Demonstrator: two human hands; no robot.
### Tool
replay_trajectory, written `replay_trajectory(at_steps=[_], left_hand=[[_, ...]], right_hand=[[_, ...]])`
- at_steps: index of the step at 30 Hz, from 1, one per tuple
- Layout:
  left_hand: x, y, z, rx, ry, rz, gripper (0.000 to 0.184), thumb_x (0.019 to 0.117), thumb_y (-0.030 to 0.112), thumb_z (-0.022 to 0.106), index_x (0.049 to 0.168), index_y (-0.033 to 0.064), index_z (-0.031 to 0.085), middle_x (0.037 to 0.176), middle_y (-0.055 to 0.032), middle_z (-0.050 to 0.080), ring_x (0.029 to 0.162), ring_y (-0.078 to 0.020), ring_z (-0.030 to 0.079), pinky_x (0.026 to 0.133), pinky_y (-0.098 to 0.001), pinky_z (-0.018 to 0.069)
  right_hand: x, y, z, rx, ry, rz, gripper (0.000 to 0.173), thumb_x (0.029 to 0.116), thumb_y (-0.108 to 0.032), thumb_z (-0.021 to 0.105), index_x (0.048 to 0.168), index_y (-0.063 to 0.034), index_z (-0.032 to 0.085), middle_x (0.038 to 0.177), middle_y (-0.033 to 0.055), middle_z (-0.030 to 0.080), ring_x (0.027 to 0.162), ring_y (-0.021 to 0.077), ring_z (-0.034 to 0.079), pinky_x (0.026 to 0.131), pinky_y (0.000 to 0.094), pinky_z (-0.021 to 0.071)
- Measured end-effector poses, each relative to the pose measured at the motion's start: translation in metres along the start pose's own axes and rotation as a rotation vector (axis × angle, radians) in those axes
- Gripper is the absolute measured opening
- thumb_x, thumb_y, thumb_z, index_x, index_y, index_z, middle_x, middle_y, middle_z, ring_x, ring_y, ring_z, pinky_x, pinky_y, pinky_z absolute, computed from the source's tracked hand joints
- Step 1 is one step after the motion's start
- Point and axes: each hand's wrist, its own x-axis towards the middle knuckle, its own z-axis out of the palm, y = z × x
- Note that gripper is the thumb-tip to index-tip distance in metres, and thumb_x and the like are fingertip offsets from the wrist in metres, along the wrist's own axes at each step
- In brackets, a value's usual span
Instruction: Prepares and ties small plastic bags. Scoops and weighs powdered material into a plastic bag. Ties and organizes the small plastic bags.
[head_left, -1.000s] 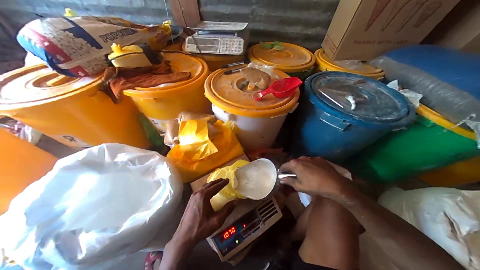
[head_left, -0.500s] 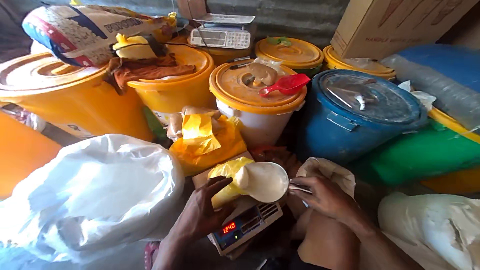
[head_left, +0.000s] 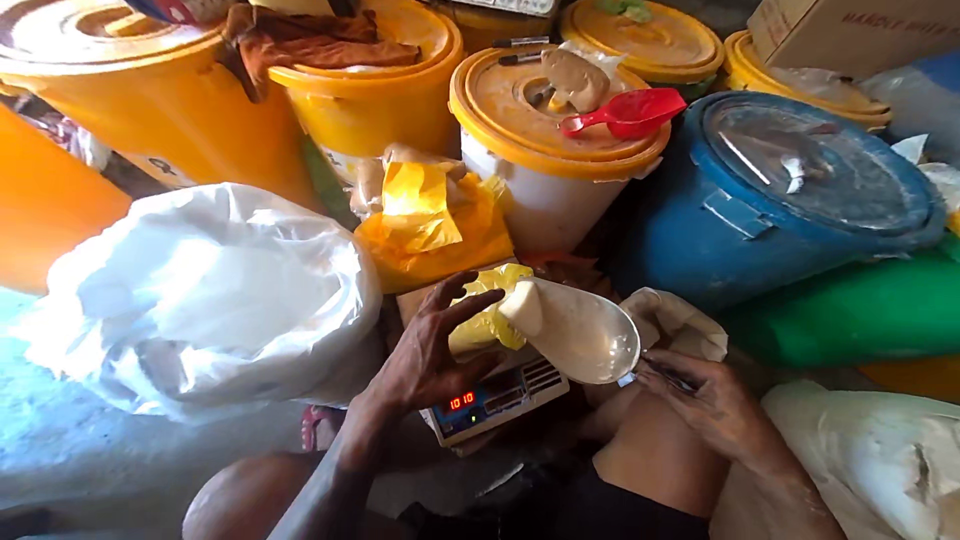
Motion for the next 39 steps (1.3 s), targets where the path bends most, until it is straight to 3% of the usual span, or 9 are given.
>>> replay_trajectory(at_steps=[6, 13, 17, 19, 23, 29, 32, 35, 39], left_hand=[[0.0, 0.001, -0.005, 0.027, 0.024, -0.017, 0.066, 0.0835, 0.055, 0.075, 0.142, 0.0277, 0.061, 0.156, -0.003, 0.044, 0.132, -0.0136, 0.053, 0.107, -0.0396, 0.0502], [0.0, 0.001, -0.005, 0.014, 0.043, -0.026, 0.067, 0.0823, 0.053, 0.077, 0.142, 0.0266, 0.061, 0.156, -0.0033, 0.044, 0.134, -0.0137, 0.051, 0.107, -0.0392, 0.0502], [0.002, -0.005, -0.005, 0.002, 0.057, -0.021, 0.065, 0.0845, 0.059, 0.073, 0.141, 0.0291, 0.062, 0.154, -0.0033, 0.047, 0.132, -0.0143, 0.054, 0.105, -0.0394, 0.0511], [0.003, -0.005, 0.004, -0.035, 0.016, 0.004, 0.069, 0.0858, 0.07, 0.067, 0.142, 0.029, 0.063, 0.154, -0.0063, 0.047, 0.134, -0.0187, 0.053, 0.107, -0.0432, 0.05], [0.005, -0.005, 0.018, 0.012, -0.092, 0.063, 0.074, 0.0846, 0.081, 0.057, 0.138, 0.0312, 0.066, 0.159, -0.0141, 0.043, 0.146, -0.0321, 0.04, 0.115, -0.0548, 0.0395], [-0.001, -0.007, 0.015, 0.129, -0.12, 0.025, 0.089, 0.0833, 0.079, 0.06, 0.144, 0.0145, 0.06, 0.149, -0.0054, 0.056, 0.141, -0.0251, 0.048, 0.113, -0.0527, 0.0421], [-0.001, -0.008, 0.006, 0.113, -0.08, 0.025, 0.083, 0.0837, 0.075, 0.064, 0.141, 0.0151, 0.063, 0.145, -0.0049, 0.06, 0.138, -0.022, 0.051, 0.114, -0.0468, 0.0436], [-0.003, -0.011, 0.002, 0.119, -0.059, 0.04, 0.081, 0.0837, 0.076, 0.063, 0.137, 0.0153, 0.066, 0.142, -0.0047, 0.062, 0.135, -0.0197, 0.054, 0.112, -0.0441, 0.0457], [-0.006, -0.013, -0.001, 0.146, -0.046, 0.031, 0.082, 0.0831, 0.077, 0.061, 0.135, 0.0134, 0.068, 0.141, -0.0072, 0.063, 0.133, -0.0207, 0.057, 0.111, -0.0451, 0.0466]], right_hand=[[-0.009, 0.002, 0.0, 0.093, 0.039, -0.031, 0.031, 0.0918, -0.026, 0.072, 0.113, -0.0041, 0.075, 0.091, -0.0025, 0.075, 0.076, -0.0037, 0.066, 0.071, 0.0125, 0.0558], [-0.034, 0.006, -0.012, 0.126, 0.06, -0.019, 0.03, 0.093, -0.025, 0.073, 0.114, -0.0038, 0.075, 0.1, -0.0015, 0.076, 0.087, -0.0004, 0.07, 0.081, 0.0173, 0.0594], [-0.03, 0.003, 0.0, 0.155, 0.117, -0.018, 0.025, 0.0936, -0.024, 0.072, 0.109, -0.0047, 0.075, 0.09, -0.0028, 0.075, 0.074, -0.0005, 0.068, 0.068, 0.018, 0.0592], [-0.013, 0.0, 0.02, 0.128, 0.121, -0.025, 0.026, 0.0938, -0.023, 0.071, 0.11, -0.0027, 0.075, 0.089, 0.0003, 0.075, 0.073, 0.0002, 0.068, 0.067, 0.0183, 0.0591], [0.004, -0.004, 0.027, 0.149, 0.061, 0.013, 0.028, 0.0934, -0.022, 0.072, 0.113, -0.003, 0.075, 0.096, 0.0013, 0.077, 0.081, 0.0006, 0.071, 0.077, 0.0179, 0.0598], [-0.004, 0.0, 0.002, -0.019, -0.001, -0.003, 0.029, 0.0917, -0.03, 0.071, 0.109, -0.0077, 0.077, 0.092, -0.0013, 0.076, 0.082, -0.0007, 0.069, 0.078, 0.0179, 0.0581], [0.004, -0.012, 0.006, -0.138, -0.074, 0.04, 0.029, 0.0943, -0.032, 0.07, 0.114, -0.0116, 0.077, 0.098, 0.0007, 0.077, 0.089, 0.0049, 0.072, 0.086, 0.027, 0.0593], [0.02, -0.027, 0.015, -0.247, -0.2, 0.143, 0.033, 0.0987, -0.041, 0.064, 0.121, -0.0192, 0.074, 0.108, 0.0027, 0.076, 0.099, 0.0171, 0.072, 0.091, 0.0473, 0.0579], [0.046, -0.052, 0.028, -0.395, -0.312, 0.193, 0.034, 0.1013, -0.044, 0.059, 0.123, -0.0221, 0.072, 0.108, 0.0072, 0.075, 0.101, 0.0284, 0.071, 0.085, 0.058, 0.0543]])
